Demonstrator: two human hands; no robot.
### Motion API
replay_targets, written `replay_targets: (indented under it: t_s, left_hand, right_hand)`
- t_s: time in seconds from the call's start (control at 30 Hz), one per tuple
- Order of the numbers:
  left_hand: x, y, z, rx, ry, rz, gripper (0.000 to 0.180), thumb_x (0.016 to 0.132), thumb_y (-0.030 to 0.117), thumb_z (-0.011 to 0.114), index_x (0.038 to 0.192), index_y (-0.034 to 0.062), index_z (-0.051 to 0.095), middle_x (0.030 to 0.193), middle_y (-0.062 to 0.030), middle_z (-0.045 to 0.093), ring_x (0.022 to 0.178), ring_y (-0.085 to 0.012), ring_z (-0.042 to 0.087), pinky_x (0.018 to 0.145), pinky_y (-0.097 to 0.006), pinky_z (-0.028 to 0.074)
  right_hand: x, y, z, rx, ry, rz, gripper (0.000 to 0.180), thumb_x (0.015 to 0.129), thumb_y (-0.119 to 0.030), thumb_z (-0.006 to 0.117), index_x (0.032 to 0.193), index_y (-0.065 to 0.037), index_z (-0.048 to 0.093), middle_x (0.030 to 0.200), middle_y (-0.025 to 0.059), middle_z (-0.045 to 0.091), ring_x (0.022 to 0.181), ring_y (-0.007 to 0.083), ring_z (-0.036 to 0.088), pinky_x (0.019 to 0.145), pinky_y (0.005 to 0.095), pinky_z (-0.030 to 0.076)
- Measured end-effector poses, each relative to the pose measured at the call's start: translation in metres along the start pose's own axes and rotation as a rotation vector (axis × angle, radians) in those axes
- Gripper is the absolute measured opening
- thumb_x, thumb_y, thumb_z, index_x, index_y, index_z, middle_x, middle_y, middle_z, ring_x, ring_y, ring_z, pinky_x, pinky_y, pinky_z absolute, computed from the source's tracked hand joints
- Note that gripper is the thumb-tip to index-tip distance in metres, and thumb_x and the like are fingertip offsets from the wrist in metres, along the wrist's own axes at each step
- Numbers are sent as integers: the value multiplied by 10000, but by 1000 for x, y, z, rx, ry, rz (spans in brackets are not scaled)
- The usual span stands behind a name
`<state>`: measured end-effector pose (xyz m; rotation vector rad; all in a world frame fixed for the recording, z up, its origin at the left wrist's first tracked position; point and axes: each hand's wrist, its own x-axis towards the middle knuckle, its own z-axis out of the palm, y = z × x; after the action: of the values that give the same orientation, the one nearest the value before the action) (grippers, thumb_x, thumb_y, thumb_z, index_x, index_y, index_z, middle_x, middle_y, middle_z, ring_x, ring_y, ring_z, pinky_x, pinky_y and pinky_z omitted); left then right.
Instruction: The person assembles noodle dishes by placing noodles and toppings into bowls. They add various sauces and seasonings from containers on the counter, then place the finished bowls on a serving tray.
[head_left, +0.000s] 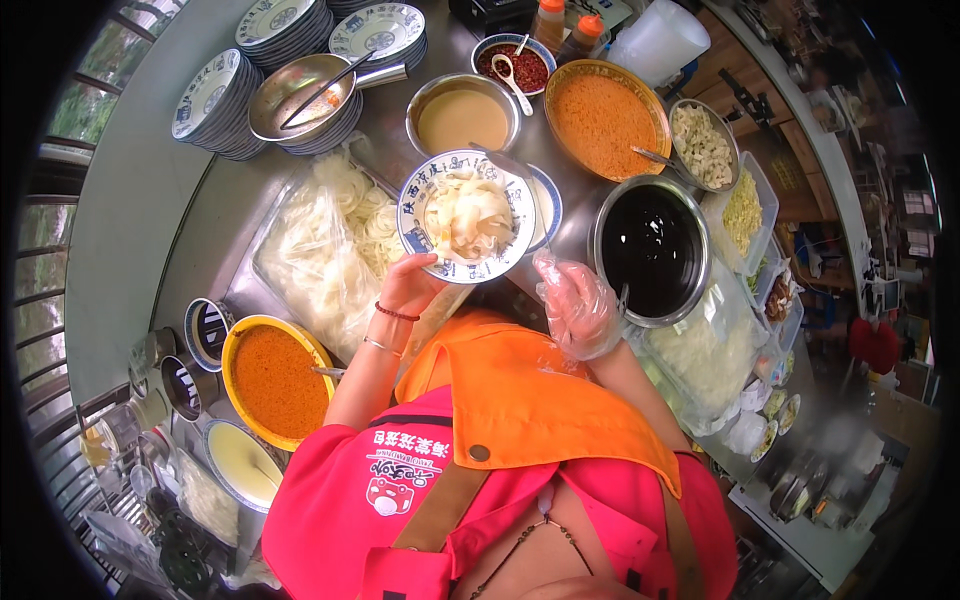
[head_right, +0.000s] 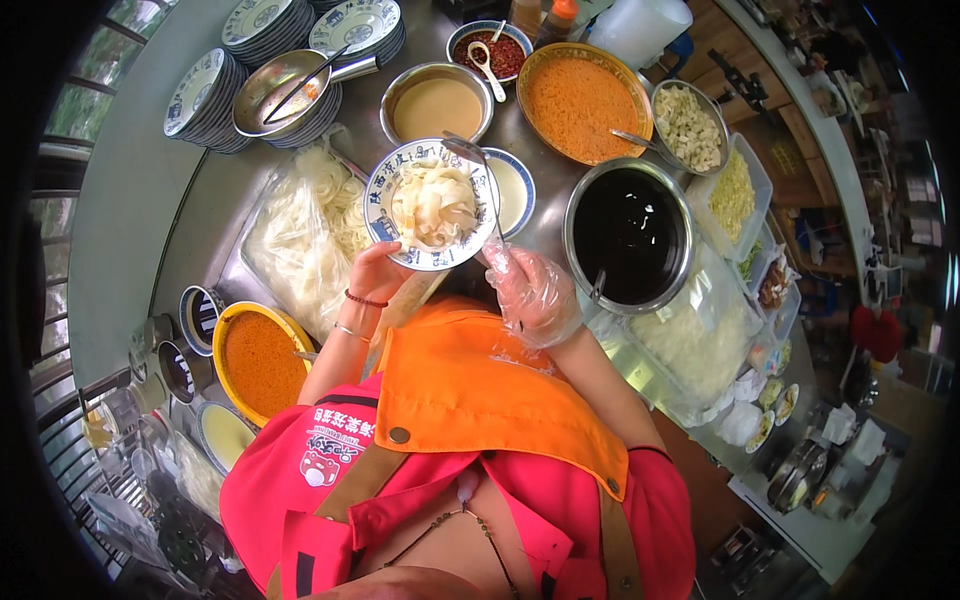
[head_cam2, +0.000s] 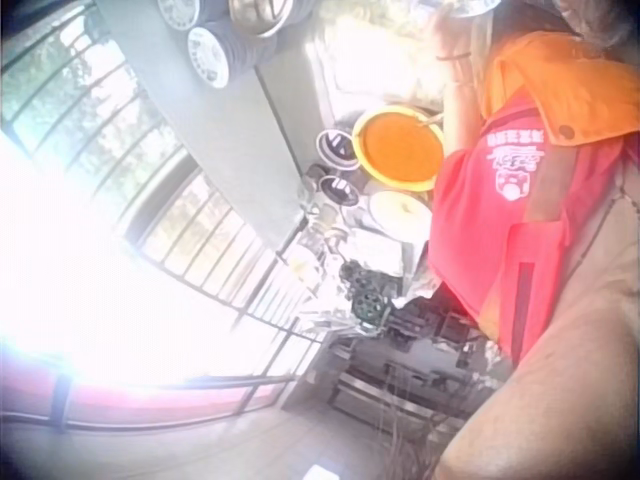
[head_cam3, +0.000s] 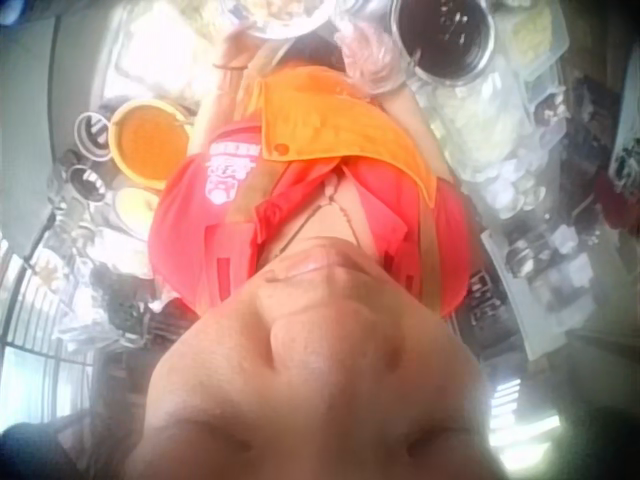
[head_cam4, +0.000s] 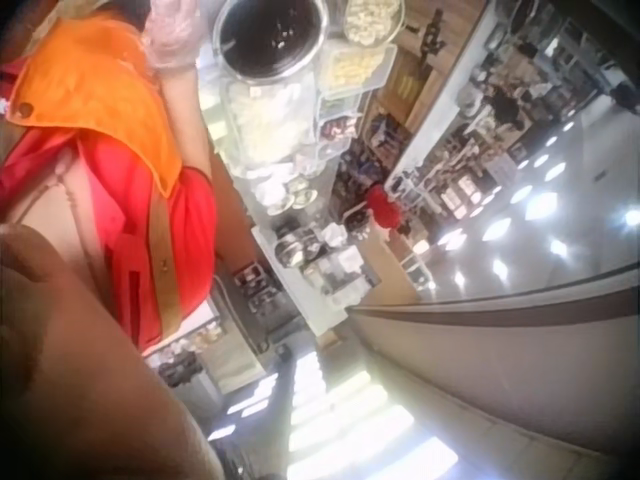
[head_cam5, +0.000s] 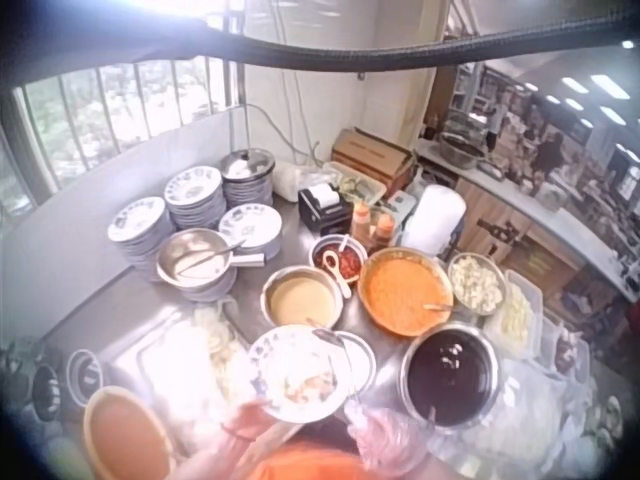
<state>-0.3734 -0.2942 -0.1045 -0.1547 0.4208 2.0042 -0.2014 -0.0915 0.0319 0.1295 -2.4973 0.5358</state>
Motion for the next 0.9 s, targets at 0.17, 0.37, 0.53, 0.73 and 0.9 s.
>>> replay_targets:
  t_s: [0.17,0.37,0.53,0.73,0.9]
  left_hand:
    - [-11,7,-9,54,42,53,572,855,1,551,1408,-29,410,1400,-164,520,1296,-326,497,1099,-509,391]
    - [-23,19,-13,72,75,157,550,841,-10,546,1381,-34,442,1391,-162,531,1290,-329,507,1089,-516,402]
    - [-27,20,-22,11,118,180,550,833,-16,557,1374,-13,458,1361,-143,557,1264,-311,530,1053,-490,434]
    - [-25,15,-15,-18,119,185,553,825,-16,576,1368,-6,470,1344,-134,572,1247,-304,544,1043,-474,446]
    - [-23,12,-7,-41,90,188,559,826,-21,571,1374,-3,460,1350,-138,565,1246,-305,544,1053,-470,442]
  right_hand:
    - [-25,30,23,-48,59,282,108,852,-2,624,952,-24,591,886,109,642,731,282,636,614,364,509]
    - [-68,59,76,374,-59,658,229,843,58,551,1023,-65,619,878,116,659,779,270,654,685,368,523]
    - [-57,84,80,183,-172,449,421,810,80,511,1186,-74,622,1013,155,661,855,288,662,780,382,543]
    - [29,136,139,778,-19,1139,373,930,-76,614,1279,0,508,959,146,647,729,200,669,643,318,592]
    - [89,153,190,1315,331,1189,369,955,-171,633,1227,51,518,868,131,662,685,185,677,615,298,596]
